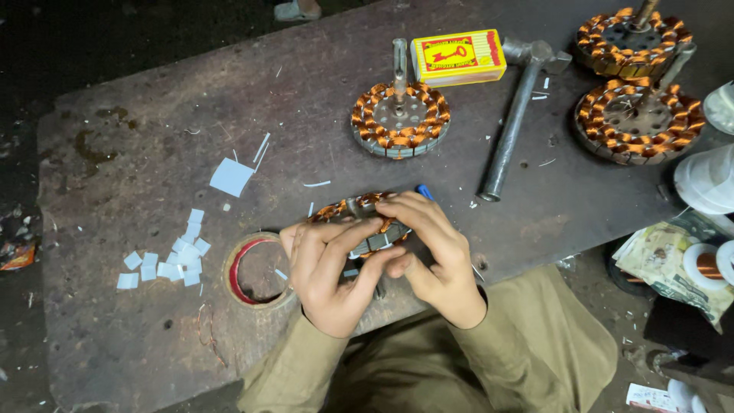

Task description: The person inserts small white rectangular pieces into the slots of a copper-wound rotor using a blue-handled screwdriver to push them into place. They repeatedly pick up the pieces and use the tool to secure them within the rotor assembly.

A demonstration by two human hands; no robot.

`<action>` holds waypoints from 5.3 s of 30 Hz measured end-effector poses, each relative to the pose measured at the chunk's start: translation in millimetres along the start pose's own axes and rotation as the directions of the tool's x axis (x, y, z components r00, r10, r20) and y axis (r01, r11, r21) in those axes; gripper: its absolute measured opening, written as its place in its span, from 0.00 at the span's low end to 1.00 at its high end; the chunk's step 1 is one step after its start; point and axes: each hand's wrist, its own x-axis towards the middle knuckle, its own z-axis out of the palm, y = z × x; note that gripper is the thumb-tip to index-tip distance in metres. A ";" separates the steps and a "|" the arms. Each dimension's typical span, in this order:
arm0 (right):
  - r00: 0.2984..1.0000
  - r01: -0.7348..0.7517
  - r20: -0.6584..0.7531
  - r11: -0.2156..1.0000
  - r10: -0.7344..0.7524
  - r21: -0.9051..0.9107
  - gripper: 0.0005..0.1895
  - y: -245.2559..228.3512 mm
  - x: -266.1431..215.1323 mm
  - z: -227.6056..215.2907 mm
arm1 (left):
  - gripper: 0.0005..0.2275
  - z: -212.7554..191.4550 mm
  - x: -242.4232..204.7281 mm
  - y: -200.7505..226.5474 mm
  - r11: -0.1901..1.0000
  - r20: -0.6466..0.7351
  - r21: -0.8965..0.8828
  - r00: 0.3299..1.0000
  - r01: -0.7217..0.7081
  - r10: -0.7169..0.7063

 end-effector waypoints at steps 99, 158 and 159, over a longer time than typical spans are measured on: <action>0.997 -0.075 0.032 0.997 0.074 0.035 0.31 -24.1 3.5 -7.9 | 0.20 10.7 -8.2 -9.8 0.992 -0.157 0.079 0.982 -0.094 0.106; 0.998 -0.064 0.030 0.992 0.062 0.106 0.30 -9.5 -2.2 1.7 | 0.18 13.4 -12.4 -12.1 0.991 -0.179 0.080 0.977 -0.106 0.119; 0.997 -0.077 0.006 0.993 0.077 0.094 0.30 -8.1 -4.3 4.3 | 0.19 14.5 -12.4 -12.9 0.991 -0.175 0.088 0.978 -0.103 0.117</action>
